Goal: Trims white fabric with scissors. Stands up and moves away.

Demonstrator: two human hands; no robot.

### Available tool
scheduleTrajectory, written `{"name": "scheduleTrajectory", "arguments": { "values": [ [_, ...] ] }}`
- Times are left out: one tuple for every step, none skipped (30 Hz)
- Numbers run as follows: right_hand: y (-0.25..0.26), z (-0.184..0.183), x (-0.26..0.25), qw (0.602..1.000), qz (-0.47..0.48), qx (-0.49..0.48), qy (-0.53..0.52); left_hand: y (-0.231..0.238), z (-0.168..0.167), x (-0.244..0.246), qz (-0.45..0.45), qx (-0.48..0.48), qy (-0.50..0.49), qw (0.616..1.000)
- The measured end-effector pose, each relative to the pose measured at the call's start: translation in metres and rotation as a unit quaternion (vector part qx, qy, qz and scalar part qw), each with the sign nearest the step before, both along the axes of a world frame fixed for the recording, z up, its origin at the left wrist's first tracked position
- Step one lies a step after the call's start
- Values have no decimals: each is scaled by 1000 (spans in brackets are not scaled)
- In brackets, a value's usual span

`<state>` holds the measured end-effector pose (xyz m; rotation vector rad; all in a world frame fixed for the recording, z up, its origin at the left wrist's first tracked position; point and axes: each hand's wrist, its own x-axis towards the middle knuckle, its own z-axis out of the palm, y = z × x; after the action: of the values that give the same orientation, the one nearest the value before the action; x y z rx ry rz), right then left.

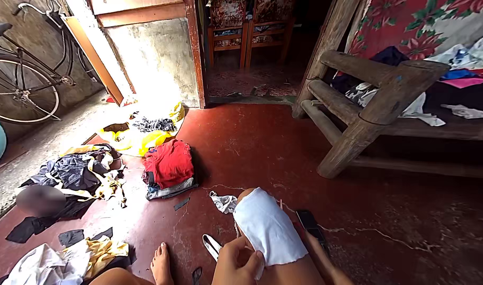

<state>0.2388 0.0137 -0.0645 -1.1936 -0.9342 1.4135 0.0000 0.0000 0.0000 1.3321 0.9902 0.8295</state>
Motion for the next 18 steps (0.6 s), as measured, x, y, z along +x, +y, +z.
{"name": "scheduleTrajectory", "arguments": {
  "values": [
    [1, -7, 1, 1000, -19, 11, -5, 1, 1, 0, 2, 1, 2, 1000],
    [1, -6, -1, 999, -49, 9, 1, 2, 2, 0, 2, 1, 3, 1000],
    [0, 3, -7, 997, -82, -3, 17, 2, 2, 0, 3, 0, 6, 1000],
    [-1, 13, -14, 993, -112, -6, 45, 3, 1, -1, 3, -4, 7, 1000],
    [-2, 18, -19, 989, -135, 3, 67, 3, 1, -3, -2, -11, 6, 1000],
    [-3, 19, -21, 986, -146, 18, 77, 5, 0, -4, -12, -18, 1, 1000],
    [-3, 21, -22, 987, -137, 28, 78, 8, -1, -6, -21, -22, -6, 1000],
    [-3, 27, -25, 988, -135, 21, 77, 10, -2, -7, -28, -23, -15, 999],
    [-4, 33, -27, 989, -134, 9, 66, 10, -4, -7, -32, -22, -24, 999],
    [-3, 34, -28, 991, -131, -7, 40, 10, -5, -7, -35, -21, -32, 999],
    [-1, 30, -26, 992, -128, -22, -8, 9, -7, -7, -36, -19, -40, 998],
    [2, 25, -24, 988, -138, -27, -64, 7, -8, -7, -39, -18, -45, 998],
    [5, 8, -15, 980, -158, 7, -117, 5, -9, -7, -44, -17, -50, 998],
    [6, -8, -5, 968, -190, 49, -158, 4, -9, -8, -48, -15, -52, 997],
    [4, -11, 2, 955, -220, 80, -183, 2, -10, -8, -48, -14, -51, 997],
    [-2, -4, 6, 945, -235, 109, -198, 1, -11, -8, -44, -18, -48, 998],
    [-11, 8, 8, 940, -233, 135, -211, 0, -12, -9, -39, -24, -44, 998],
    [-22, 20, 9, 937, -210, 167, -224, -1, -12, -10, -32, -31, -40, 998]
  ]
}}
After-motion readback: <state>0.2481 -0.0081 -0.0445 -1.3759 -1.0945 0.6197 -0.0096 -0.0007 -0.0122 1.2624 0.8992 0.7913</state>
